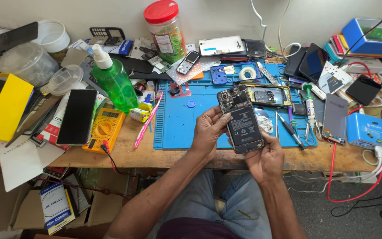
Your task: The person cleans the back of a disassembled smartphone with a cloth, then connects a charging cable to test it. They handle a separate screen assembly, inspecting its connectors and flex cables, and use tweezers to adjust components inside the phone body.
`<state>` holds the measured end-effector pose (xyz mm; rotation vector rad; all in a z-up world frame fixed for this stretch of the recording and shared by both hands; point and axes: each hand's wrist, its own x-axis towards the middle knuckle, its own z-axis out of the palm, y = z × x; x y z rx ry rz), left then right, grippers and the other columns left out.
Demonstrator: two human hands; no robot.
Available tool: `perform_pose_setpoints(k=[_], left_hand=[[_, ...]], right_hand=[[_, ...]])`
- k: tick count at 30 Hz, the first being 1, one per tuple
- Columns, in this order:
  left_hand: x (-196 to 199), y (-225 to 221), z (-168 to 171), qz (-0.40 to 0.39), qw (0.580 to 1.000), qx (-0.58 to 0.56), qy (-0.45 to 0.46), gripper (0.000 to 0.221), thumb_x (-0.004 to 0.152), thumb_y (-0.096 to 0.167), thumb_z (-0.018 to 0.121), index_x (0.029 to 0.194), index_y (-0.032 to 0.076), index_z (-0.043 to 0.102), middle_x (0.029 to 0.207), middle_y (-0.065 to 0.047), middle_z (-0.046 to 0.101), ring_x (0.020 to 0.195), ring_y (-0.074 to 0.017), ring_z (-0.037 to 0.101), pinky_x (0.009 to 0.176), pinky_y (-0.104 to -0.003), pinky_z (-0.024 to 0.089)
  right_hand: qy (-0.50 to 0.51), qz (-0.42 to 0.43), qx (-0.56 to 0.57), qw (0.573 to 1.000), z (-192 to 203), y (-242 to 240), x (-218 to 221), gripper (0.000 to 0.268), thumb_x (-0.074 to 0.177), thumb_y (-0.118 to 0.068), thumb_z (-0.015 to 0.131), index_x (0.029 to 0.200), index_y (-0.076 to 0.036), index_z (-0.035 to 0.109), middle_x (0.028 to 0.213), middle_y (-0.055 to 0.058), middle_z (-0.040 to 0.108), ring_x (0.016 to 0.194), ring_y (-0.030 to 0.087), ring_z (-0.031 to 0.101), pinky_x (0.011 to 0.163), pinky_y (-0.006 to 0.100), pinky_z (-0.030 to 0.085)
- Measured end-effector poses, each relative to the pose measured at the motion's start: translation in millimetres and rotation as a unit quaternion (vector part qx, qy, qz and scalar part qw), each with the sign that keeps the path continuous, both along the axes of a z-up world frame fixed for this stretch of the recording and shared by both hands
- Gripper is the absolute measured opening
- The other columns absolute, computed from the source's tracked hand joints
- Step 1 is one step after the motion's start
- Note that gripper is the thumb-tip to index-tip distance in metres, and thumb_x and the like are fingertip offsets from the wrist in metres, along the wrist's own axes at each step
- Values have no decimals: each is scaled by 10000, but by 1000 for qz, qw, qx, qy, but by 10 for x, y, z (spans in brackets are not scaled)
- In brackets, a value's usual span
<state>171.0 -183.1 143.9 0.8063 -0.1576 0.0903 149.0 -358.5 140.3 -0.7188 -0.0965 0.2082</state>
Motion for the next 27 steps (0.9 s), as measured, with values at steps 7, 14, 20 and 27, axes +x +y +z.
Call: perform_pose_setpoints(k=[7, 14, 20, 27], left_hand=[[-160, 50, 128, 5, 996, 90, -5, 301, 982, 57, 671, 1263, -51, 650, 1088, -106, 764, 886, -101, 727, 739, -245, 617], [-258, 15, 202, 17, 988, 150, -15, 334, 989, 44, 655, 1298, -80, 636, 1088, -123, 763, 890, -98, 716, 763, -255, 623], [-279, -3, 227, 12, 986, 166, -10, 340, 982, 34, 646, 1298, -92, 625, 1054, -123, 764, 880, -99, 721, 762, -261, 632], [-302, -24, 198, -2, 987, 158, -16, 298, 996, 36, 642, 1266, -90, 643, 1063, -112, 758, 891, -89, 711, 768, -256, 627]], right_hand=[[-160, -136, -358, 910, 323, -114, 279, 346, 1037, -170, 588, 1283, 55, 683, 965, 102, 714, 834, 116, 663, 756, 265, 547], [-176, -129, -335, 917, 363, 23, 303, 230, 984, -99, 693, 1149, 58, 722, 975, 81, 759, 838, 82, 687, 767, 227, 558], [-169, -143, -367, 903, 323, 23, 307, 197, 970, -85, 690, 1107, 52, 724, 933, 112, 768, 807, 94, 712, 748, 224, 584], [-146, -130, -327, 925, 229, 6, 321, 177, 975, -74, 674, 1090, 55, 715, 923, 111, 760, 793, 101, 706, 720, 221, 583]])
